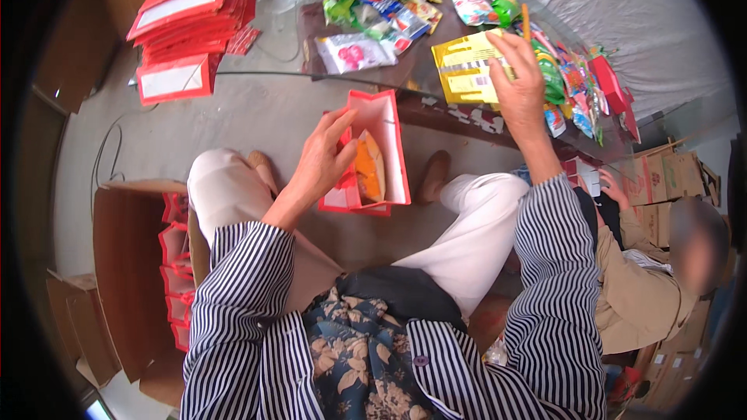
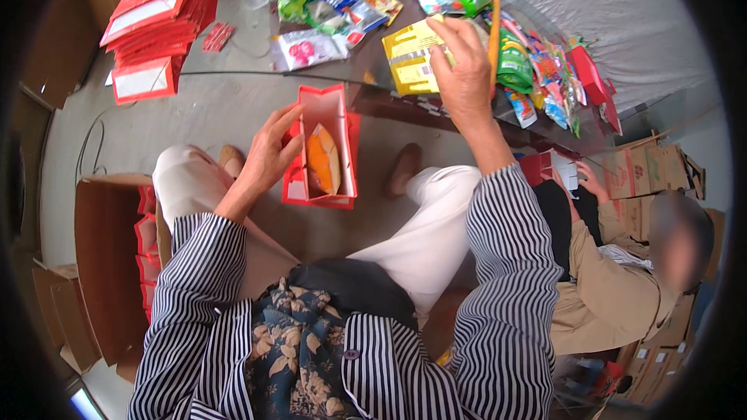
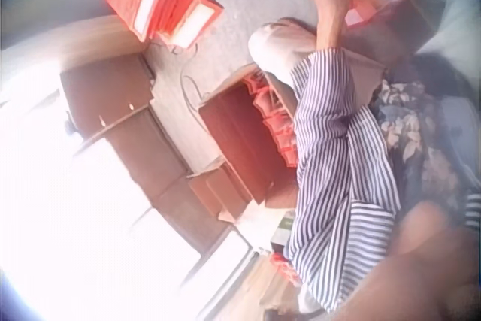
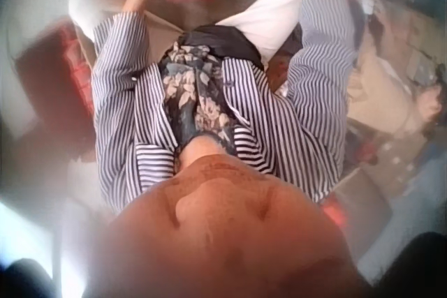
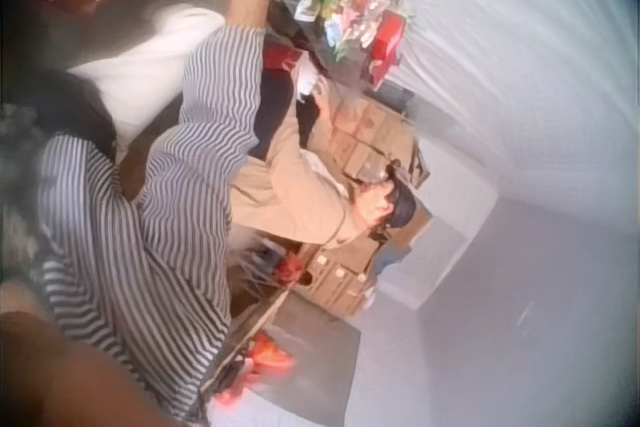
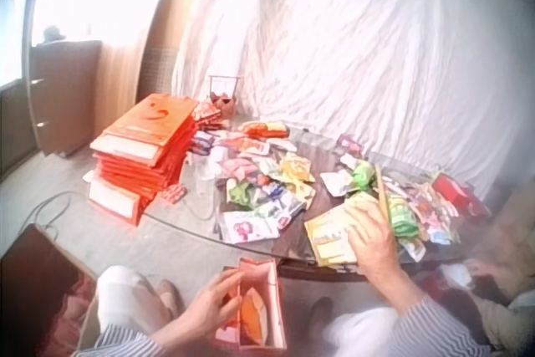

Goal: Packing small snacks and items into red gift bags.

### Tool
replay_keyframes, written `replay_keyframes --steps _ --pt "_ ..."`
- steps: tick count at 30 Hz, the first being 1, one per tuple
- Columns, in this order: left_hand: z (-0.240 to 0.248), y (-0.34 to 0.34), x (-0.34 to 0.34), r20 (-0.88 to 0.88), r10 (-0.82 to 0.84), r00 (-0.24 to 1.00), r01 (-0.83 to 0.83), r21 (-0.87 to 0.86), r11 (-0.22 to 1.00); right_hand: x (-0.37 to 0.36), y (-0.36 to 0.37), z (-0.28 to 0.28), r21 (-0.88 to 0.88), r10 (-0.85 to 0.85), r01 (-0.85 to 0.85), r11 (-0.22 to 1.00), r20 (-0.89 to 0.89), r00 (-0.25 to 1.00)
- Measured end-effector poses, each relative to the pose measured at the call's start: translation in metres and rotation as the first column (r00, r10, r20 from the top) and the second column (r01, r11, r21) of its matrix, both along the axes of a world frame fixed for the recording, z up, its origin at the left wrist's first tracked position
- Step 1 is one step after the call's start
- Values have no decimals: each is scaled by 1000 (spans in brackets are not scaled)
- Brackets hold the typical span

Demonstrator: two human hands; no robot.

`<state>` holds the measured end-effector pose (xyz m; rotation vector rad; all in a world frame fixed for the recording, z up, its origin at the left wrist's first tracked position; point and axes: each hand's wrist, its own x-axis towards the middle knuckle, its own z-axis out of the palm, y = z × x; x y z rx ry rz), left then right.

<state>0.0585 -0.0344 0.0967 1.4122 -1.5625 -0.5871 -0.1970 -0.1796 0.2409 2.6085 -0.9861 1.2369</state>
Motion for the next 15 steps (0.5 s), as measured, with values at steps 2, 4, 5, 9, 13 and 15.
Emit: replay_keyframes --steps 2,4,5,9,13,15 --pt "5 -2 -3 -41 -21 999 21 7 1000 9 28 11 46 10 -11 999 24 1000" --pt "4 -1 -4 -53 -20 998 21 24 999 17 48 10 71 27 -28 997 8 1000" --pt "5 -1 -3 -64 -21 998 23 29 999 21 57 10 85 43 -43 996 -6 999" --pt "4 1 -3 -66 -12 998 16 49 999 36 81 -4 227 139 -145 963 44 989" --pt "3 1 -3 -44 -10 999 12 42 999 46 91 -21 264 188 -188 946 29 982" --pt "7 2 -3 -50 -10 999 13 66 998 50 89 -29 241 199 -194 951 4 980"
